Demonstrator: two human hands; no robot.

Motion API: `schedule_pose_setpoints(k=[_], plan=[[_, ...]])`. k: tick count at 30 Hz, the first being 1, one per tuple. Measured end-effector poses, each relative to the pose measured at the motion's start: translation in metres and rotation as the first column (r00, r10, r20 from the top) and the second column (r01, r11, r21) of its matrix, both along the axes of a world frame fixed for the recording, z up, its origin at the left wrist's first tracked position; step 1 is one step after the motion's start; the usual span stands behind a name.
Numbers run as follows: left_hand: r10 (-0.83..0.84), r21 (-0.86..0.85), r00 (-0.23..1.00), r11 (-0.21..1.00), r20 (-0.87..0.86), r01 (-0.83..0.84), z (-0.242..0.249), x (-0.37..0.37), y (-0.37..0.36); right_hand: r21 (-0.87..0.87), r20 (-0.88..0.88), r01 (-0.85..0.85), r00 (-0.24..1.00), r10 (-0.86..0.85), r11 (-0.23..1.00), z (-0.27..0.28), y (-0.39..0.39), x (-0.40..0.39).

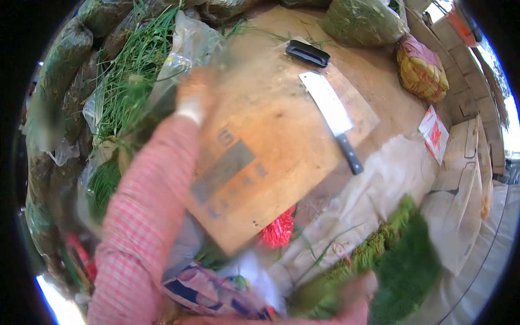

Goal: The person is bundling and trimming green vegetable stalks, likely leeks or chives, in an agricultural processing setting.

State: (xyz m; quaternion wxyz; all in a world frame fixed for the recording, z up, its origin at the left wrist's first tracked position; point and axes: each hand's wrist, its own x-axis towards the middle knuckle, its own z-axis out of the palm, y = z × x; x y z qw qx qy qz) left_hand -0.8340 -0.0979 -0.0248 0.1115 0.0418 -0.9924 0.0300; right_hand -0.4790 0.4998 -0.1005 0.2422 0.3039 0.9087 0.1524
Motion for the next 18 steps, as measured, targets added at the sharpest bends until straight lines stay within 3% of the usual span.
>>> schedule_pose_setpoints(k=[2,3,4,5,6,8,10,11,12,13,14,15,16,18], plan=[[0.123,-0.203,0.992,0.971,-0.011,-0.123,0.021,0.016,-0.059,-0.083,0.215,-0.177,0.958,0.191,0.981,0.075,-0.035,-0.015],[0.136,-0.153,0.991,0.979,0.013,-0.133,0.031,0.027,-0.077,-0.177,0.226,-0.259,0.928,0.295,0.95,0.098,-0.054,-0.02],[0.164,-0.201,0.985,0.968,0.05,-0.15,0.03,0.039,-0.097,-0.306,0.176,-0.336,0.9,0.399,0.891,0.112,-0.073,-0.025],[0.114,-0.225,0.993,0.968,-0.015,-0.114,0.019,0.054,-0.116,-0.476,-0.01,-0.435,0.872,0.489,0.765,0.11,-0.083,-0.025],[0.07,-0.257,0.994,0.962,-0.08,-0.089,0.014,0.07,-0.132,-0.609,-0.181,-0.531,0.817,0.548,0.59,0.108,-0.092,-0.025],[0.068,-0.161,0.998,0.985,0.01,-0.065,0.034,0.117,-0.127,-0.787,-0.437,-0.603,0.695,0.572,0.131,0.149,-0.183,-0.074],[0.064,0.006,0.998,0.998,-0.02,-0.064,0.042,0.173,-0.118,-0.784,-0.603,-0.577,0.621,0.501,-0.23,0.188,-0.25,-0.117],[0.124,0.151,0.985,0.978,0.117,-0.141,0.074,0.198,-0.096,-0.741,-0.672,-0.522,0.59,0.448,-0.423,0.201,-0.274,-0.128],[0.091,0.27,0.985,0.954,0.145,-0.128,0.069,0.228,-0.096,-0.895,-0.433,-0.335,0.809,0.397,-0.293,0.199,-0.283,-0.14],[0.119,0.282,0.976,0.944,0.181,-0.168,0.075,0.258,-0.088,-0.886,-0.448,-0.375,0.846,0.288,-0.274,0.181,-0.288,-0.164],[0.089,0.274,0.987,0.954,0.132,-0.122,0.05,0.297,-0.097,-0.874,-0.463,-0.415,0.869,0.175,-0.252,0.162,-0.292,-0.188],[0.151,0.289,0.966,0.934,0.211,-0.209,0.046,0.322,-0.091,-0.873,-0.436,-0.405,0.898,0.061,-0.272,0.168,-0.313,-0.217],[0.204,0.315,0.937,0.903,0.284,-0.292,0.04,0.347,-0.088,-0.849,-0.522,-0.508,0.849,0.085,-0.144,0.156,-0.322,-0.252],[0.244,0.383,0.935,0.862,0.259,-0.331,0.014,0.398,-0.101,-0.807,-0.589,-0.59,0.806,0.057,0.008,0.131,-0.319,-0.314]])
